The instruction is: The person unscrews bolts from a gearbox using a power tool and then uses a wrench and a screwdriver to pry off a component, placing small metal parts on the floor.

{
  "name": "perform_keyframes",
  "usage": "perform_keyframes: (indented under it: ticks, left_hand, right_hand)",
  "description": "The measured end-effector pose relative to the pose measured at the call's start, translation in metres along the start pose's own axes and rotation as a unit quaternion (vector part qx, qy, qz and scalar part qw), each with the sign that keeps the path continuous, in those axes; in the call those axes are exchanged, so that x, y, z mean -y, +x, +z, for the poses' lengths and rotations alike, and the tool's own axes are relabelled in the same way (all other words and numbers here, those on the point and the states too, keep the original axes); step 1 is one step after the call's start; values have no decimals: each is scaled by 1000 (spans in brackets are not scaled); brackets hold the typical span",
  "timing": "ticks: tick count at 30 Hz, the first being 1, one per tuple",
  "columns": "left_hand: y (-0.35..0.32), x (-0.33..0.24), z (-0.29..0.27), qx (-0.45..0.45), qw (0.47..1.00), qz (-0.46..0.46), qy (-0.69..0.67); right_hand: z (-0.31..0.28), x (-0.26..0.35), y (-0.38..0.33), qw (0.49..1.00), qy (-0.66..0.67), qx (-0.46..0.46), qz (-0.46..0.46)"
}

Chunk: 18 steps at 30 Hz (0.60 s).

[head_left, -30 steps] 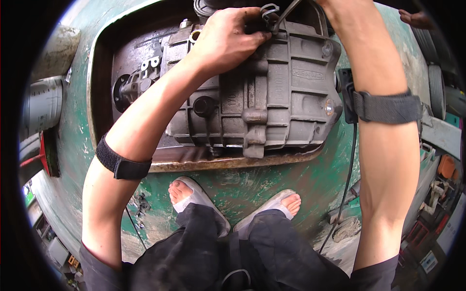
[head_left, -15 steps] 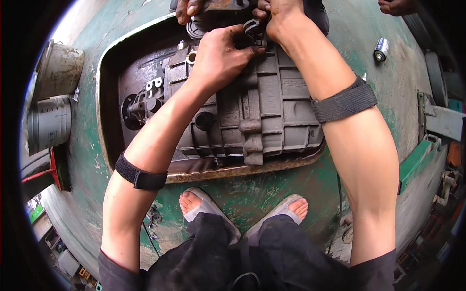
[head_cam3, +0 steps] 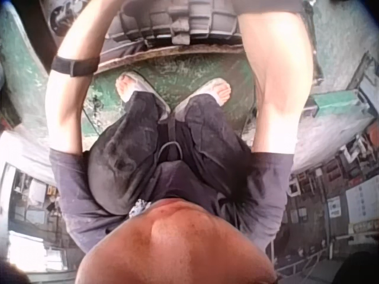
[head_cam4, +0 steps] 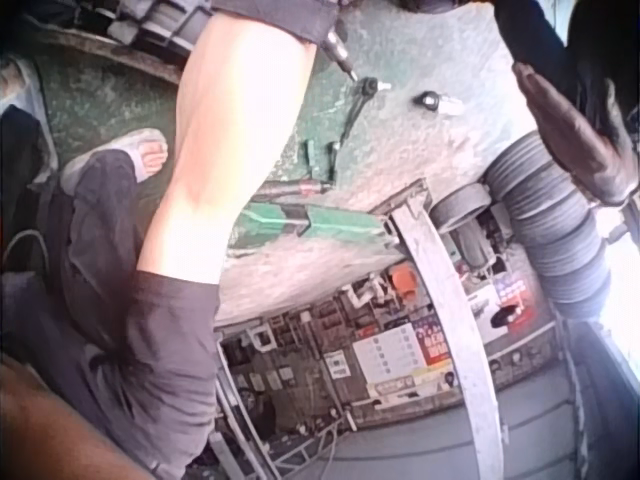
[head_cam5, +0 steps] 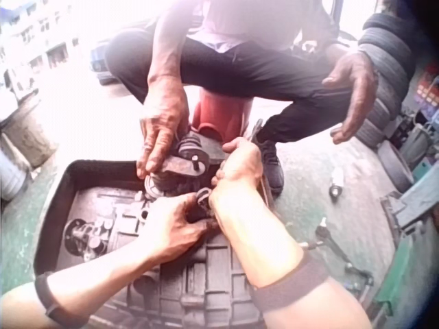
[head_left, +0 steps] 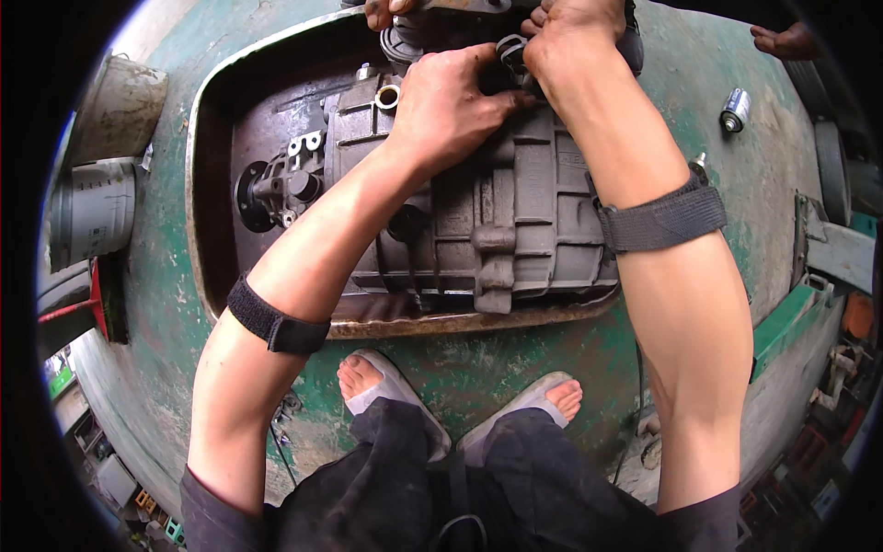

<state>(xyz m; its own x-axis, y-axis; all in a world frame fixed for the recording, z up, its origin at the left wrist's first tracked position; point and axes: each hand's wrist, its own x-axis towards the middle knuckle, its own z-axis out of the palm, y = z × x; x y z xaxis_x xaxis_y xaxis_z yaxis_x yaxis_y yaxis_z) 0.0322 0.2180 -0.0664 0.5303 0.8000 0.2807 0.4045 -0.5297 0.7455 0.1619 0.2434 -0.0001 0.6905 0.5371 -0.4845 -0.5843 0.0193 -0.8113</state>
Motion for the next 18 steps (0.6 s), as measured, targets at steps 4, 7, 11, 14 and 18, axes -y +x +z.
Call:
perform_keyframes:
  ticks: [4, 7, 11, 14, 18]
  left_hand:
    - [0, -4, 3, -23, 999, 18, -18]
    - [1, -4, -1, 13, 999, -43, 14]
    - [0, -5, 0, -18, 999, -24, -21]
    - [-1, -4, 0, -5, 1000, -29, -1]
    - [-2, -3, -1, 9, 998, -30, -45]
  right_hand:
    - [3, -2, 8, 999, 15, 37, -18]
    - [1, -3, 7, 997, 29, 61, -42]
    - [-11, -7, -5, 990, 63, 84, -91]
    - [-30, -20, -25, 975, 119, 109, -152]
    - [-60, -40, -61, 959, 108, 160, -210]
